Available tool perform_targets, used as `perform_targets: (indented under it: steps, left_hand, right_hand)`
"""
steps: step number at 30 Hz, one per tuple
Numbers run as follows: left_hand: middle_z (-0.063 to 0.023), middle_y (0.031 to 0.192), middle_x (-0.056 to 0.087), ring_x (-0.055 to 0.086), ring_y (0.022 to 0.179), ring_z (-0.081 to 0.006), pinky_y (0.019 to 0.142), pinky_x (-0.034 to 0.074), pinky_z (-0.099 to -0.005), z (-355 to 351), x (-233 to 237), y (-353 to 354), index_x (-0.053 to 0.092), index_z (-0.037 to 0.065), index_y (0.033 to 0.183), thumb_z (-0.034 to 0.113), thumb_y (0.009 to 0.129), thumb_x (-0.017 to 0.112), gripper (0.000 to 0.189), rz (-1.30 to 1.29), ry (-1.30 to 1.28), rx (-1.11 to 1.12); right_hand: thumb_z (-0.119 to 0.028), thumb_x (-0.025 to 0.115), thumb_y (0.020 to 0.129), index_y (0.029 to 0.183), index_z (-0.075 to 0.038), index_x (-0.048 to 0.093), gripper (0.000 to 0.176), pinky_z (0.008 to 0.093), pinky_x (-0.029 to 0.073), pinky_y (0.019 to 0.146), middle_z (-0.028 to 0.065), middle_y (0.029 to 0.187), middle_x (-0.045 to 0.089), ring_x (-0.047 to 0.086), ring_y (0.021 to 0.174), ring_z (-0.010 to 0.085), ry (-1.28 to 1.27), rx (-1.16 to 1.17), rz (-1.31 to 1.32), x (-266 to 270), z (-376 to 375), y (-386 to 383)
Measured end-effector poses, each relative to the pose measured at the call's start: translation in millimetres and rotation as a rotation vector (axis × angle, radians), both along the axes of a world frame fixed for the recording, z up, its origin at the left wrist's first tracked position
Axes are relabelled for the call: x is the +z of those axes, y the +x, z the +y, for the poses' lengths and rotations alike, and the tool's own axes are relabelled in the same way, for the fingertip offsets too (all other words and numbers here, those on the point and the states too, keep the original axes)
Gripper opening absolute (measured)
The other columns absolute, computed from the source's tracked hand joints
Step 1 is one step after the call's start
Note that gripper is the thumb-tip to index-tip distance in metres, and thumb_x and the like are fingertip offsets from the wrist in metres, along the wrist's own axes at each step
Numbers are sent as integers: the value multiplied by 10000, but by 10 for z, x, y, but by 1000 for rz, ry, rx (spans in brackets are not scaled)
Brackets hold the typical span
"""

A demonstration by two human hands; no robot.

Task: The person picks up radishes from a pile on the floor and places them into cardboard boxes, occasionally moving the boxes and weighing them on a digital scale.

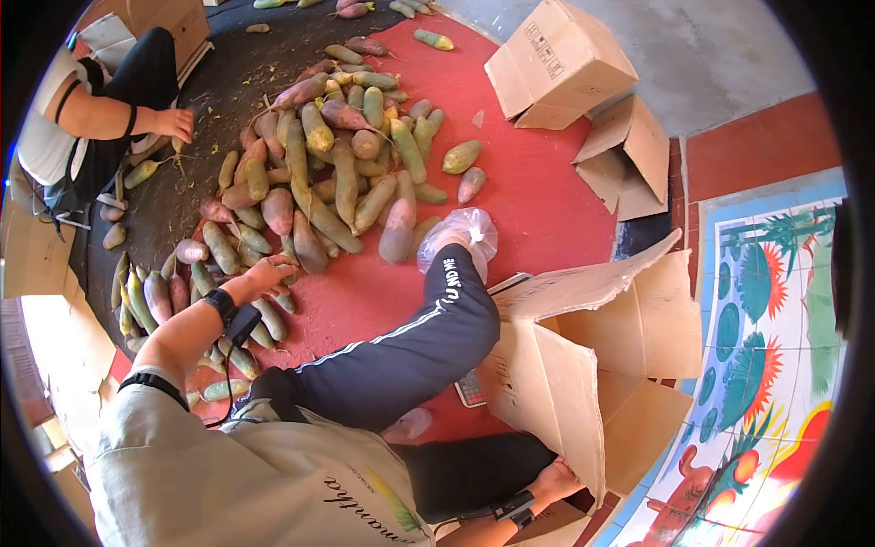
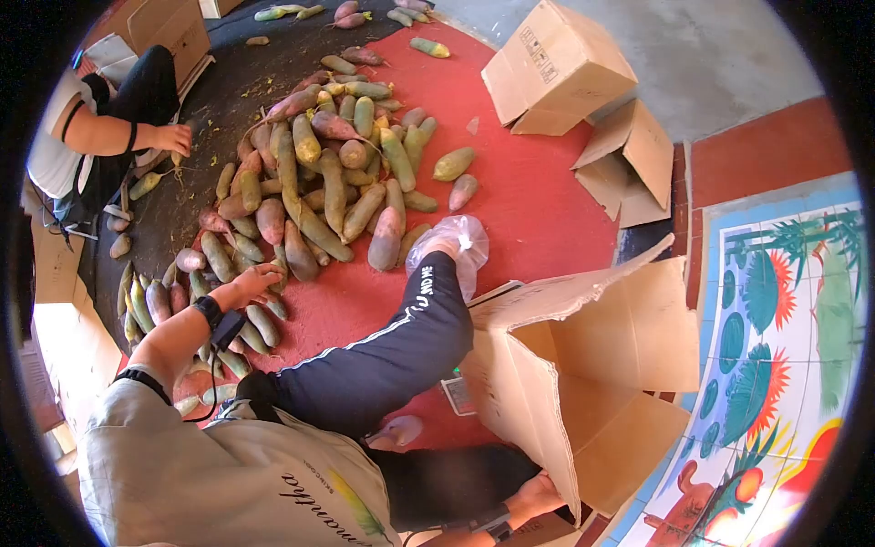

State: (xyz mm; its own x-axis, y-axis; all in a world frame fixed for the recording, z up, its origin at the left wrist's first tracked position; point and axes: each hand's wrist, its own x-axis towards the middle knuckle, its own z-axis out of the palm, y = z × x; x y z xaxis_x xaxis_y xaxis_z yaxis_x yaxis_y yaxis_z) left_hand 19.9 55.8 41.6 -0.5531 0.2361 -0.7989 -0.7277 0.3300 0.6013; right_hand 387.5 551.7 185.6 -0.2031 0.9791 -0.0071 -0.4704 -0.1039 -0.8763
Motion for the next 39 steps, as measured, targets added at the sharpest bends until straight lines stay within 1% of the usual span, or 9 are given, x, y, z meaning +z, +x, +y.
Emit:
perform_targets:
  steps: [5, 8, 11, 21, 24, 29, 31, 36, 39]
  left_hand:
    - [-36, 812, 565, 568, 626, -144, 496, 431, -240, 255, 510, -16, 556, 119, 1034, 223, 835, 528, 226, 159, 82, -90]
    - [28, 744, 518, 477, 633, -62, 622, 442, -199, 394, 772, -33, 564, 109, 986, 147, 833, 527, 162, 442, 221, -284]
    - [50, 742, 504, 471, 666, -44, 600, 427, -196, 558, 1305, 54, 565, 109, 970, 129, 837, 517, 142, 418, 429, -199]
    - [16, 962, 547, 482, 880, -71, 810, 404, -247, 907, 2125, 258, 565, 43, 991, 75, 848, 529, 150, 662, 884, -352]
    - [-31, 929, 525, 482, 919, -126, 825, 390, -273, 1077, 2340, 356, 575, 47, 957, 95, 820, 578, 145, 830, 894, -615]
    - [-56, 968, 507, 484, 964, -155, 837, 397, -276, 1502, 2337, 596, 564, 21, 1003, -4, 822, 538, 184, 605, 1201, -821]
    - [-63, 954, 511, 487, 938, -162, 821, 390, -277, 1661, 2339, 681, 560, 19, 1004, 3, 823, 540, 182, 639, 1265, -921]
    - [-57, 931, 510, 485, 901, -179, 788, 380, -295, 1845, 2435, 836, 592, 56, 949, 76, 812, 571, 140, 668, 1323, -1097]
    - [-59, 943, 506, 489, 906, -186, 793, 386, -300, 1938, 2435, 870, 596, 57, 942, 74, 814, 564, 133, 763, 1381, -1146]
  right_hand:
    - [-330, 408, 872, 1185, -3, 440, 454, 342, 373, 920, 119, 1214, 477, 466, 1094, 251, 11, -55, 35, -18, -21, 24]
    - [-389, 458, 857, 1043, -26, 519, 412, 305, 396, 861, 67, 1040, 565, 519, 987, 201, 5, -128, 64, 100, -210, -74]
    - [-446, 426, 866, 1051, -5, 507, 484, 302, 380, 877, 97, 1066, 548, 504, 1012, 210, -21, -229, 59, -3, -164, 139]
    - [-381, 311, 921, 963, 35, 506, 461, 287, 376, 785, 86, 905, 525, 496, 861, 177, 327, -505, -326, 750, -894, -220]
    - [-278, 320, 919, 918, 13, 526, 356, 270, 364, 704, 77, 838, 502, 466, 754, 157, 491, -472, -470, 1080, -1160, -320]
    - [-256, 343, 921, 930, 18, 527, 330, 235, 353, 647, 69, 818, 529, 454, 701, 125, 718, -498, -613, 1417, -1367, -451]
    - [-278, 342, 922, 933, 13, 529, 346, 223, 354, 632, 82, 855, 547, 461, 703, 121, 642, -262, -647, 1499, -1348, -438]
    - [-395, 355, 910, 1220, 11, 388, 513, 239, 399, 662, 115, 931, 552, 514, 767, 140, 548, 205, -570, 1649, -1611, -708]
    - [-404, 351, 908, 1223, 14, 387, 525, 257, 418, 713, 133, 928, 553, 535, 806, 169, 533, 329, -509, 1722, -1695, -823]
